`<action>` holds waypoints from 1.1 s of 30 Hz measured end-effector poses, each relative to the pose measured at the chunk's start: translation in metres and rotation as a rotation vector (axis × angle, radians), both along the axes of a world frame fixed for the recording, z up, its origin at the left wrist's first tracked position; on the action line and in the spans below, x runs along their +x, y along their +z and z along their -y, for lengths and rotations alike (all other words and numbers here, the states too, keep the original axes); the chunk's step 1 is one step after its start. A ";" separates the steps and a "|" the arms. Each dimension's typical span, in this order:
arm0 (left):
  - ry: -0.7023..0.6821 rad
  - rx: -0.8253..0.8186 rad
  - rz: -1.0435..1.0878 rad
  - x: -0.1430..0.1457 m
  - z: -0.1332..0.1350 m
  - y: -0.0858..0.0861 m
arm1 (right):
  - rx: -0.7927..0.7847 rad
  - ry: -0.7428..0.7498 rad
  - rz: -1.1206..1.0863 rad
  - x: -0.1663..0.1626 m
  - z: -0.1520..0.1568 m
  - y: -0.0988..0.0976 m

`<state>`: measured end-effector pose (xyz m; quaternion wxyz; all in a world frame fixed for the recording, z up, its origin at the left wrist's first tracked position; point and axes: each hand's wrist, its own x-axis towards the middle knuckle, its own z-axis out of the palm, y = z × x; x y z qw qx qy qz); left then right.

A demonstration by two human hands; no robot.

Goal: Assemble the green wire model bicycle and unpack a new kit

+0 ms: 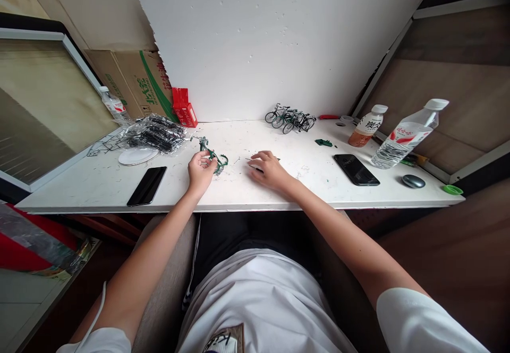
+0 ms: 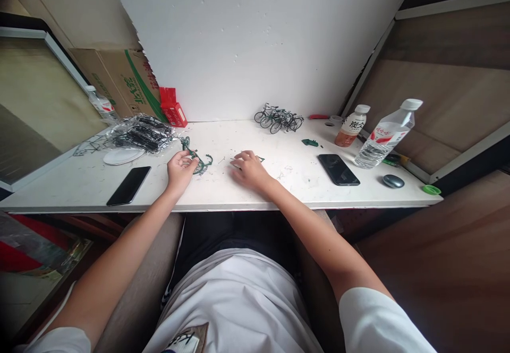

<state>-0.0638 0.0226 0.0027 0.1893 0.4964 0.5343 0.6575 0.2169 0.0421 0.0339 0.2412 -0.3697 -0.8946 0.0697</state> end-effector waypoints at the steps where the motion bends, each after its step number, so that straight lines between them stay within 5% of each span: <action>1: -0.002 -0.009 0.005 0.000 0.000 -0.001 | -0.003 0.048 0.015 -0.005 0.004 -0.002; 9: -0.010 -0.007 -0.050 0.005 0.001 -0.003 | 0.017 0.132 0.034 -0.014 0.010 -0.017; 33: -0.025 0.007 -0.105 0.012 0.005 0.004 | -0.024 0.041 -0.089 -0.018 0.003 -0.026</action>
